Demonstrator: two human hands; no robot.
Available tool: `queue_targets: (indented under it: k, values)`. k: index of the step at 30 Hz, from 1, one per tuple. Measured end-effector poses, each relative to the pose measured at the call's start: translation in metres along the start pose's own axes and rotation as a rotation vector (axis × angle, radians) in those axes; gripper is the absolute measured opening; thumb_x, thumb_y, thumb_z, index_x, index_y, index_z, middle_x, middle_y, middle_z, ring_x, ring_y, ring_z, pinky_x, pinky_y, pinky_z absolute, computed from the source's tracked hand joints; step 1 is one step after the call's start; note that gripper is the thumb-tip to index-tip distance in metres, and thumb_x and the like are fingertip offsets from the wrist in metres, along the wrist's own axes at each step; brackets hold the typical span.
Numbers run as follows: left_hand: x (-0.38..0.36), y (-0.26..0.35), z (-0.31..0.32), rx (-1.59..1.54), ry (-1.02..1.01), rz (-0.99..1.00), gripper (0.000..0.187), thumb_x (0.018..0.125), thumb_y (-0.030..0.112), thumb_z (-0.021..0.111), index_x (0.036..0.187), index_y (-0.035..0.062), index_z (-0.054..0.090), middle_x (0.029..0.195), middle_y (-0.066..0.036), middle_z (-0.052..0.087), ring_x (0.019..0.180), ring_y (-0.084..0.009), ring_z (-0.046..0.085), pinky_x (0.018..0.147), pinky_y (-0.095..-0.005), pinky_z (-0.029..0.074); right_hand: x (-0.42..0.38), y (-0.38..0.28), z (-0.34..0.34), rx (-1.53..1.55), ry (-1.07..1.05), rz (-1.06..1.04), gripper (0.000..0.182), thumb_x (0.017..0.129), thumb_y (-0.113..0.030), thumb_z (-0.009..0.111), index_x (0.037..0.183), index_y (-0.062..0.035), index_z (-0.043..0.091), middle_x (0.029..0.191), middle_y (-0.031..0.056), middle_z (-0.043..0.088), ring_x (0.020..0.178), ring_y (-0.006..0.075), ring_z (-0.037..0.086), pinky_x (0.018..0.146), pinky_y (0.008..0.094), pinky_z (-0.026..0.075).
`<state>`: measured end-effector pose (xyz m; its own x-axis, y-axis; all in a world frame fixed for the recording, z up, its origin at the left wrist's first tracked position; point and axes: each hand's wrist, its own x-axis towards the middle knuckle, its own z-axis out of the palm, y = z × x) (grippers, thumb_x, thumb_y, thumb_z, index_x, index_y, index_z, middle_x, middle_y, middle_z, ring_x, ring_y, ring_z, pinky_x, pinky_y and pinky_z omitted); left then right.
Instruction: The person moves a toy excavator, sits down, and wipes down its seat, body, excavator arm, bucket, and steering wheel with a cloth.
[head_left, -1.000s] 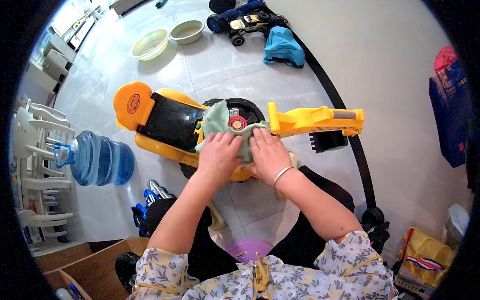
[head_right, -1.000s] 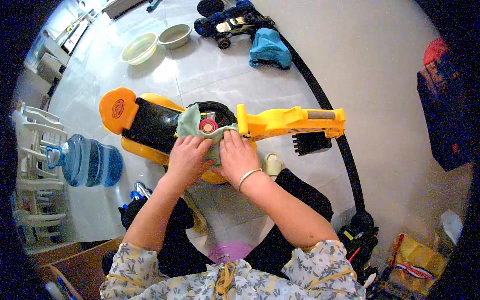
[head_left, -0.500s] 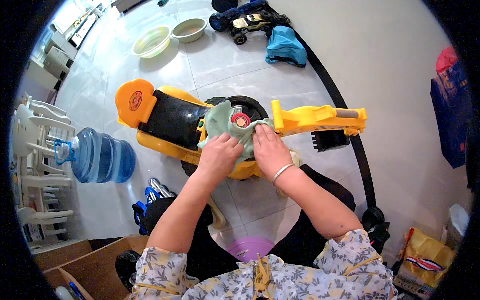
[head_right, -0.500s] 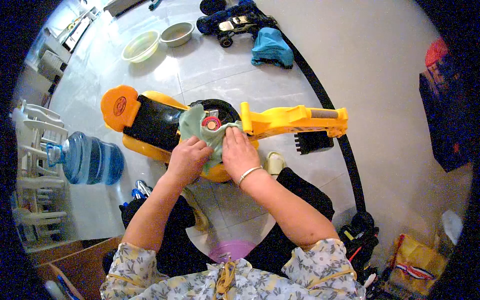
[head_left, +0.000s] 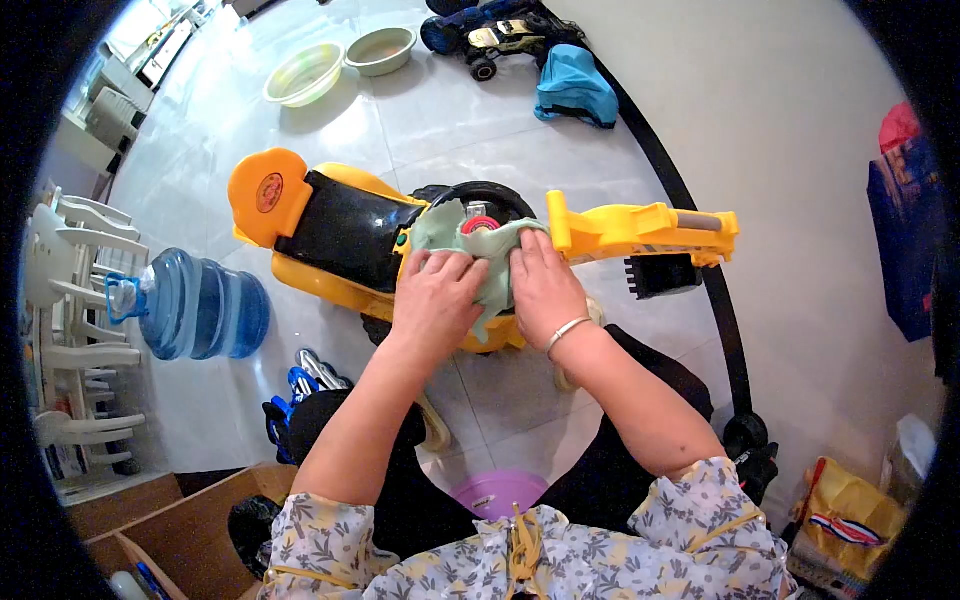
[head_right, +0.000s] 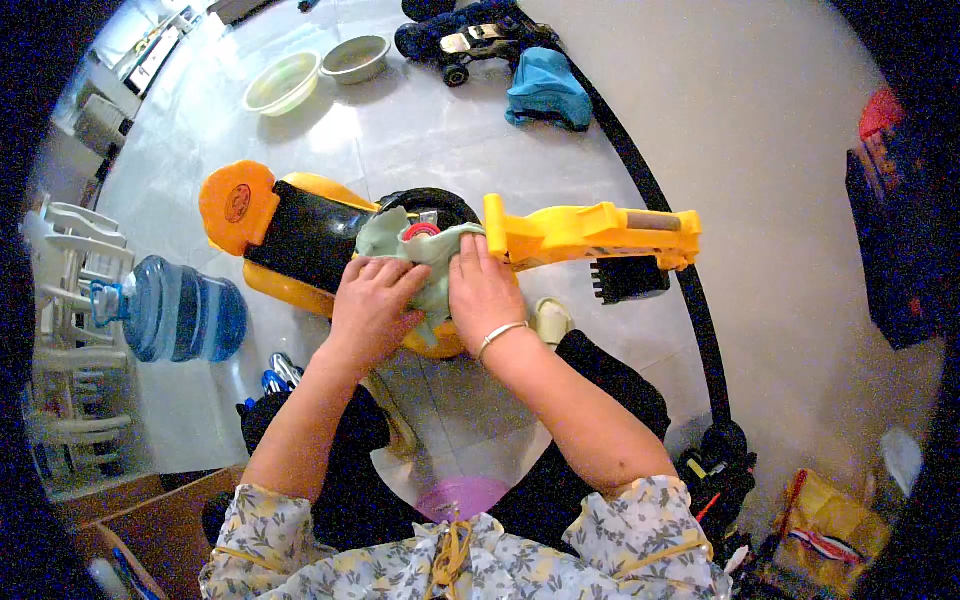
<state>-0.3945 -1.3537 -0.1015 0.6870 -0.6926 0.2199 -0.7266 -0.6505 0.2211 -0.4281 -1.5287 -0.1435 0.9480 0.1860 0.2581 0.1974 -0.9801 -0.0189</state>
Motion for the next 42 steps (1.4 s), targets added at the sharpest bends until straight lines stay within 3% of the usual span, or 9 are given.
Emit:
queue_targets:
  k: [8, 12, 14, 17, 27, 30, 36, 40, 42]
  values:
    - [0.001, -0.01, 0.008, 0.17, -0.104, -0.004, 0.046, 0.065, 0.017, 0.072, 0.111, 0.0252, 0.064, 0.1, 0.0, 0.061, 0.098, -0.0188, 0.059, 0.092, -0.0375, 0.042, 0.002, -0.001, 0.004, -0.202, -0.016, -0.156, 0.031, 0.085, -0.012, 0.048, 0.107, 0.0067, 0.061, 0.122, 0.021, 0.053, 0.124, 0.0315, 0.041, 0.093, 0.0348, 0.048]
    - [0.003, -0.021, 0.006, 0.1, -0.1, 0.051, 0.036, 0.066, 0.017, 0.071, 0.1, 0.0243, 0.069, 0.092, 0.002, 0.062, 0.092, -0.0184, 0.06, 0.088, -0.035, 0.044, 0.002, -0.004, 0.001, -0.093, 0.01, -0.134, 0.027, 0.083, -0.011, 0.051, 0.101, 0.0054, 0.064, 0.112, 0.0179, 0.057, 0.115, 0.0295, 0.047, 0.086, 0.0323, 0.052]
    - [0.004, -0.026, 0.003, 0.004, -0.118, 0.069, 0.031, 0.064, 0.018, 0.072, 0.095, 0.0227, 0.071, 0.088, 0.002, 0.062, 0.089, -0.0186, 0.061, 0.086, -0.0338, 0.044, 0.001, -0.005, 0.001, 0.018, -0.091, -0.113, 0.024, 0.081, -0.011, 0.053, 0.095, 0.004, 0.065, 0.101, 0.0138, 0.058, 0.106, 0.027, 0.052, 0.074, 0.0304, 0.057]
    - [0.005, -0.03, -0.002, -0.01, -0.164, 0.082, 0.032, 0.062, 0.017, 0.073, 0.094, 0.0218, 0.072, 0.088, 0.002, 0.062, 0.086, -0.0194, 0.06, 0.084, -0.0329, 0.045, 0.0, -0.004, -0.005, 0.0, 0.009, -0.165, 0.019, 0.079, -0.01, 0.055, 0.088, 0.0022, 0.066, 0.093, 0.0114, 0.057, 0.1, 0.0255, 0.054, 0.065, 0.0297, 0.058]
    - [0.006, -0.028, -0.012, -0.072, -0.167, 0.054, 0.02, 0.064, 0.01, 0.07, 0.082, 0.0159, 0.072, 0.082, -0.001, 0.062, 0.088, -0.0203, 0.061, 0.078, -0.0341, 0.048, 0.001, -0.005, -0.031, 0.097, -0.06, -0.15, 0.015, 0.076, -0.01, 0.057, 0.077, 0.001, 0.067, 0.084, 0.0096, 0.059, 0.095, 0.0254, 0.055, 0.062, 0.0295, 0.058]
    - [0.007, -0.028, -0.02, -0.22, 0.115, 0.027, 0.026, 0.061, 0.004, 0.071, 0.085, 0.0128, 0.072, 0.082, -0.004, 0.064, 0.078, -0.026, 0.062, 0.073, -0.0355, 0.05, -0.002, -0.004, -0.043, 0.075, 0.046, -0.179, 0.014, 0.075, -0.009, 0.057, 0.081, 0.0007, 0.067, 0.086, 0.0102, 0.059, 0.092, 0.0263, 0.055, 0.069, 0.0308, 0.057]
    - [0.039, 0.0, -0.03, -0.217, 0.494, 0.151, 0.03, 0.063, 0.002, 0.068, 0.092, 0.01, 0.069, 0.091, -0.004, 0.067, 0.083, -0.0238, 0.064, 0.077, -0.0367, 0.049, 0.002, 0.031, -0.093, 0.093, 0.338, -0.027, 0.028, 0.074, -0.006, 0.057, 0.1, 0.003, 0.063, 0.106, 0.0137, 0.062, 0.104, 0.0294, 0.056, 0.088, 0.035, 0.049]
    - [0.062, 0.027, -0.034, -0.226, 0.625, 0.162, 0.031, 0.066, 0.003, 0.067, 0.096, 0.0098, 0.07, 0.099, -0.005, 0.068, 0.091, -0.0238, 0.064, 0.083, -0.0365, 0.047, 0.005, 0.062, -0.111, 0.049, 0.481, 0.012, 0.027, 0.073, -0.004, 0.058, 0.099, 0.0013, 0.064, 0.105, 0.0127, 0.062, 0.101, 0.029, 0.056, 0.088, 0.0377, 0.047]
    - [0.076, 0.034, -0.031, -0.17, 0.756, 0.167, 0.031, 0.068, 0.004, 0.067, 0.099, 0.0096, 0.07, 0.104, -0.005, 0.067, 0.096, -0.0252, 0.062, 0.085, -0.0364, 0.047, 0.008, 0.076, -0.121, 0.052, 0.725, 0.018, 0.028, 0.072, 0.0, 0.059, 0.099, -0.0008, 0.064, 0.105, 0.0112, 0.061, 0.096, 0.0292, 0.055, 0.086, 0.0389, 0.045]
